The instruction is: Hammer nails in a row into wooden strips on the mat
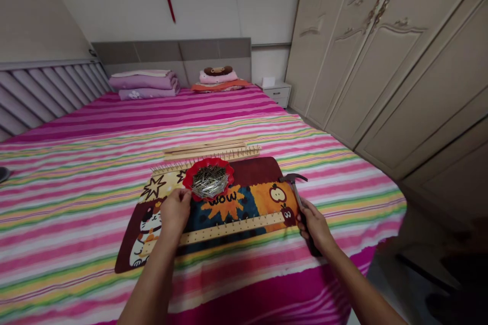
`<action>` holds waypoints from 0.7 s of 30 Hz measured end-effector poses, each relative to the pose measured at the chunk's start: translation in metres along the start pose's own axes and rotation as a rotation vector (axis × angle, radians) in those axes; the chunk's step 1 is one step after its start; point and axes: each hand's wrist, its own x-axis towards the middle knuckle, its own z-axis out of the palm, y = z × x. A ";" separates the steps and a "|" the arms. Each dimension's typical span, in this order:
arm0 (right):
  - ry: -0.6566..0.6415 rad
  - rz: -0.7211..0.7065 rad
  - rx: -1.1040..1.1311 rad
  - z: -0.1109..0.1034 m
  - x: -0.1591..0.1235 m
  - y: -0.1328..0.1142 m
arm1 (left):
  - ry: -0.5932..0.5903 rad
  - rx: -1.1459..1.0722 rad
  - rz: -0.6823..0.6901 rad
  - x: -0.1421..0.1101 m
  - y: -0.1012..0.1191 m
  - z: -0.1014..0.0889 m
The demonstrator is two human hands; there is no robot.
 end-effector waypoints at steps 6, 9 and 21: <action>-0.010 0.001 -0.001 -0.001 -0.001 0.000 | -0.058 -0.411 -0.198 -0.050 -0.037 -0.019; -0.013 0.006 -0.006 -0.002 -0.001 0.000 | -0.148 -0.616 -0.311 -0.080 -0.058 -0.021; -0.006 0.006 -0.057 -0.003 -0.004 -0.003 | -0.338 -0.087 -0.227 -0.152 -0.109 -0.007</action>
